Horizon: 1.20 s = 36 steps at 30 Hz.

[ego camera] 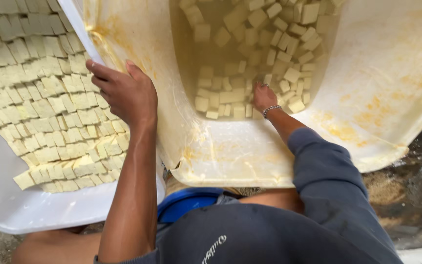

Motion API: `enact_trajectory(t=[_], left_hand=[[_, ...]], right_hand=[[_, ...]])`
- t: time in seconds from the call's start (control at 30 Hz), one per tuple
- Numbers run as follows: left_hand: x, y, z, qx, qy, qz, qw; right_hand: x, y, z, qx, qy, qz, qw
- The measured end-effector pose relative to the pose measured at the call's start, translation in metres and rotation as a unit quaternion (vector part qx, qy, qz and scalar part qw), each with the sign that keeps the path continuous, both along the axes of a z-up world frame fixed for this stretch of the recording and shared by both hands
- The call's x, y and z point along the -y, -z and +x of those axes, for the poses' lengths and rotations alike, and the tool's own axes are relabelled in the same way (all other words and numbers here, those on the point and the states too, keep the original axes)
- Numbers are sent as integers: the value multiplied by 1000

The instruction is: The person repeatedly scoops small tofu cubes from a water-filled tub and places them into a white tray, arranging them in neat rows. The process continues with consistent hand movements, filling the tray with tofu cubes.

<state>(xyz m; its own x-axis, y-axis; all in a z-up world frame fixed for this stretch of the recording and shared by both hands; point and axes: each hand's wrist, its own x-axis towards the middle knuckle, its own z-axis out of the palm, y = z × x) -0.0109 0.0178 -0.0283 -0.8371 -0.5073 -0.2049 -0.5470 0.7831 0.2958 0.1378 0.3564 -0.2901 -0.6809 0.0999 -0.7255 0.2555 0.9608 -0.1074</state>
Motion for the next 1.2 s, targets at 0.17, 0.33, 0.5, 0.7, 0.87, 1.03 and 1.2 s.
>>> enact_trajectory(t=[0.17,0.33,0.5,0.7,0.87,1.03,1.2], left_hand=[[2,7,-1,-28,17,-12,999],[-3,0,-6,-29,5,-16,999],[2,5,-1,-22,-1,-32,999],[-4,-1,-6,-12,-1,-29,999],[-1,6,-1,-25,20,-54,998],[2,7,-2,-22,23,-39,999],[1,9,-2,-32,21,-43,998]], right_hand=[[-3,-30,-13,-64,-117,-111,985],[22,-17,-15,-175,-356,-91,913],[27,20,-3,-209,-374,-121,896],[10,25,-16,-113,-373,-103,915],[-4,9,-13,-167,-288,-238,912],[-1,2,-16,-96,-194,-324,921],[30,38,-6,-146,-289,-273,906]])
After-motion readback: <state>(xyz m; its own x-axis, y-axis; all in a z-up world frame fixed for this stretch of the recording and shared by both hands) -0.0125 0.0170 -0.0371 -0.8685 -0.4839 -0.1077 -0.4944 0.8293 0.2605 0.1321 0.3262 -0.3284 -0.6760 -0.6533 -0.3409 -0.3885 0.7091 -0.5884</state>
